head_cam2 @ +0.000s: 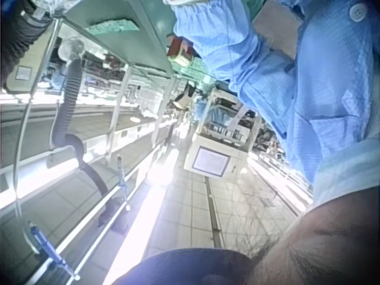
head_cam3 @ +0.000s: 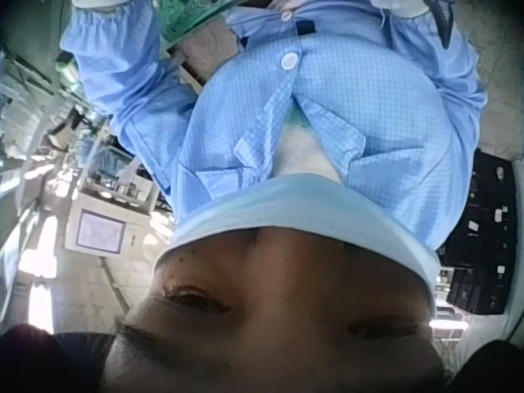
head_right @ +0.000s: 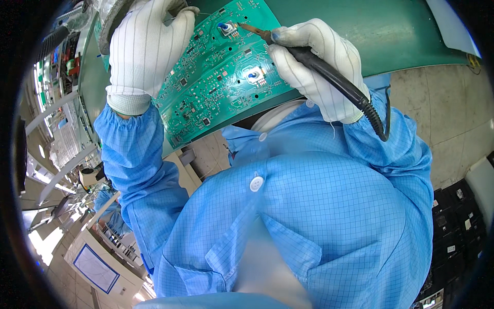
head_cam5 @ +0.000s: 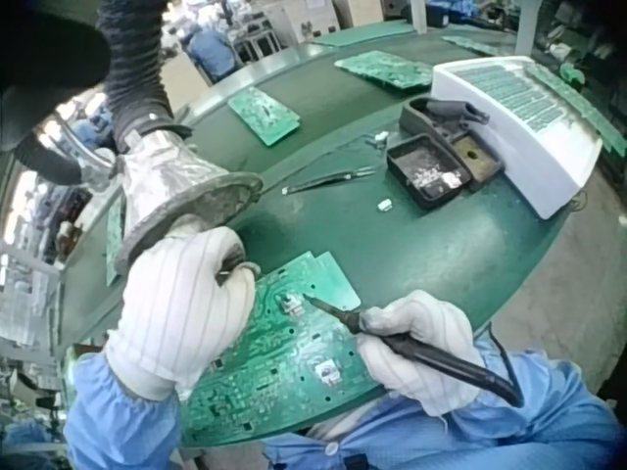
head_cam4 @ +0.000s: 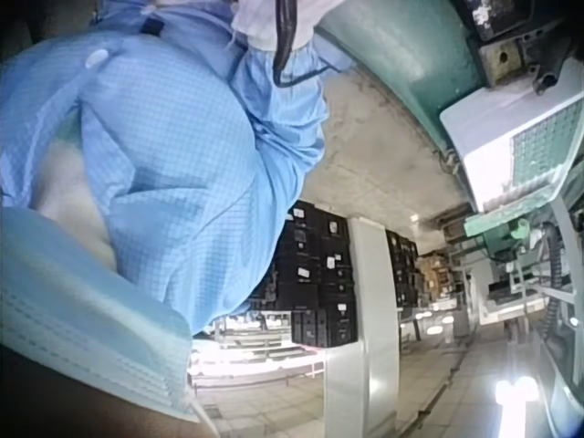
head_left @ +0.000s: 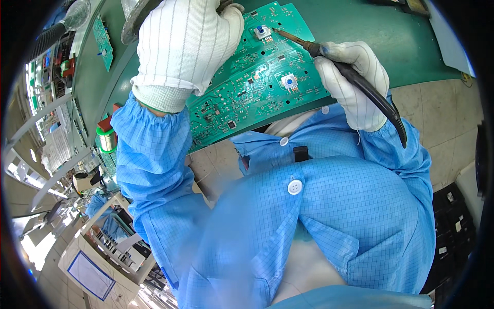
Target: Soldering electronic components onto a printed circuit board at a manual assembly station.
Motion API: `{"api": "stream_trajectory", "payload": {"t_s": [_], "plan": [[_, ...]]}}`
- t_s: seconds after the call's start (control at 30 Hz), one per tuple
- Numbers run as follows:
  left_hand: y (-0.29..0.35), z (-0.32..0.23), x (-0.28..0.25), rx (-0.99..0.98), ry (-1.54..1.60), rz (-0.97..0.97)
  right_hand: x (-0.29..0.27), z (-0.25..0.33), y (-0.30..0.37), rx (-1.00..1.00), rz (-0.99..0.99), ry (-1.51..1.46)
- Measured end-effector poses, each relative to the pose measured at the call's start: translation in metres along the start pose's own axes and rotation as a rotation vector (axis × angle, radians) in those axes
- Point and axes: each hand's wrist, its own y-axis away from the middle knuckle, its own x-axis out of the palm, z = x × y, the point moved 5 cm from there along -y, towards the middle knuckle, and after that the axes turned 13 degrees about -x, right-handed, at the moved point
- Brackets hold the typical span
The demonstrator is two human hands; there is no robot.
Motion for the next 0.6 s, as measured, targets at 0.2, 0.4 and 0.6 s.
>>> {"api": "stream_trajectory", "payload": {"t_s": [0.2,0.4,0.6], "plan": [[0.0,0.002,0.005,0.038,0.0,-0.006,-0.002,-0.001,-0.004,-0.006,0.02,-0.037],[-0.005,-0.009,0.004,-0.056,0.05,0.102,-0.003,-0.001,-0.003,-0.005,0.023,-0.02],[-0.001,-0.009,0.011,0.062,0.052,-0.003,-0.004,-0.002,-0.003,0.062,0.045,-0.024]]}}
